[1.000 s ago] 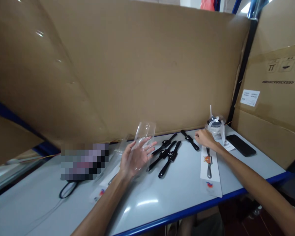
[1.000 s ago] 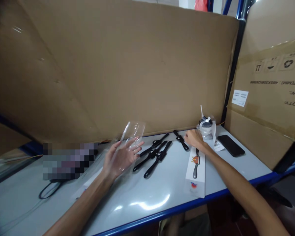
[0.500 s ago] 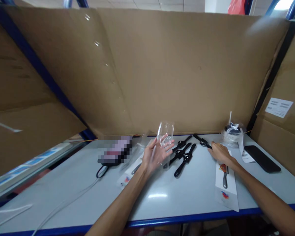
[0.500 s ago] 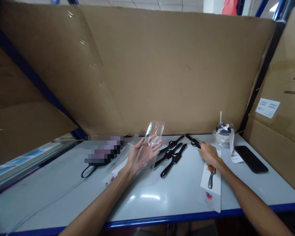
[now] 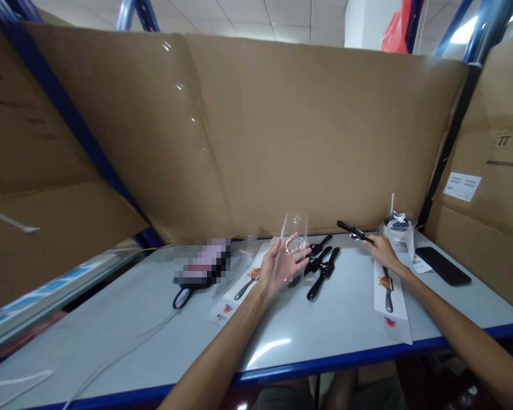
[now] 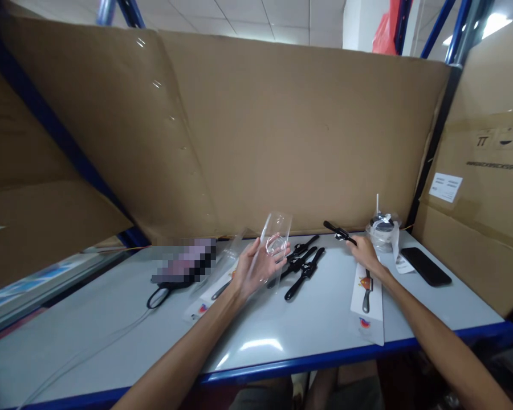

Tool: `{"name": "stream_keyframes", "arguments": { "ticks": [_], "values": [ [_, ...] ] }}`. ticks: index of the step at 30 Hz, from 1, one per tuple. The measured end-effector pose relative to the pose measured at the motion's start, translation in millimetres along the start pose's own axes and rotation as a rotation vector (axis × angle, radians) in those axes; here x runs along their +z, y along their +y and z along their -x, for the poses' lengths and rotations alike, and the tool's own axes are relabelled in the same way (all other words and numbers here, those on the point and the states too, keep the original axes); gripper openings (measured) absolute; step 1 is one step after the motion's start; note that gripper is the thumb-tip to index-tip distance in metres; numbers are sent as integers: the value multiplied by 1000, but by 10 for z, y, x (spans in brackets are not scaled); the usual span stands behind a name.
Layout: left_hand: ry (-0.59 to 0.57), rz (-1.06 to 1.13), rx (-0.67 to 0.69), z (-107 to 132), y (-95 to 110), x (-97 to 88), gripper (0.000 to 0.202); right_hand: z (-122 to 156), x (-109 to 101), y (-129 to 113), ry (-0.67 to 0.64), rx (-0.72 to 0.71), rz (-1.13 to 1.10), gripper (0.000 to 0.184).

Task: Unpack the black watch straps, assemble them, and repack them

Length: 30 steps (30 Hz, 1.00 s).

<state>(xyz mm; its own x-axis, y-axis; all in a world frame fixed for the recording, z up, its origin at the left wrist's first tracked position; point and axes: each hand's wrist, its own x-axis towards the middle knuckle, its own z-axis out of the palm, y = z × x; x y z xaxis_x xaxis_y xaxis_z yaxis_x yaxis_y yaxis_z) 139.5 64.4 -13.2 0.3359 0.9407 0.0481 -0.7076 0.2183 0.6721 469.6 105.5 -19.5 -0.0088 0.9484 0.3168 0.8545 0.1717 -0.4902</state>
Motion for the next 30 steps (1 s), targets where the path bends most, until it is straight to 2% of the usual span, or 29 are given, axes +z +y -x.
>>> {"name": "stream_keyframes", "arguments": {
  "ticks": [3, 5, 7, 10, 13, 15, 18, 21, 25, 28, 30],
  "values": [
    [19, 1, -4, -18, -26, -19, 48, 6, -90, -185, 43, -86, -279, 29],
    [42, 0, 3, -27, -39, -32, 47, -4, -132, -392, -7, -124, -403, 30],
    [60, 5, 17, -30, -51, -37, 45, -10, -146, -635, -50, -168, -428, 29],
    [65, 26, 28, -25, -73, -27, 42, 28, -116, -1015, 2, -237, -252, 25],
    [69, 44, 49, -28, -103, -13, 41, 138, -46, -1388, 60, -240, 73, 25],
    [91, 66, 61, -44, -122, -14, 43, 231, 15, -1620, 23, -230, 279, 27],
    [112, 118, 82, -79, -132, -31, 43, 369, 142, -1912, -88, -311, 454, 30],
    [106, 151, 78, -96, -122, -46, 38, 490, 301, -2121, -149, -421, 518, 44],
    [125, 181, 7, -68, -112, -40, 44, 613, 470, -2277, -162, -511, 498, 48],
    [139, 190, 25, -50, -110, -36, 49, 655, 490, -2307, -162, -558, 413, 60],
    [127, 195, 7, -55, -105, -36, 51, 651, 436, -2289, -173, -571, 328, 59]
  ]
}}
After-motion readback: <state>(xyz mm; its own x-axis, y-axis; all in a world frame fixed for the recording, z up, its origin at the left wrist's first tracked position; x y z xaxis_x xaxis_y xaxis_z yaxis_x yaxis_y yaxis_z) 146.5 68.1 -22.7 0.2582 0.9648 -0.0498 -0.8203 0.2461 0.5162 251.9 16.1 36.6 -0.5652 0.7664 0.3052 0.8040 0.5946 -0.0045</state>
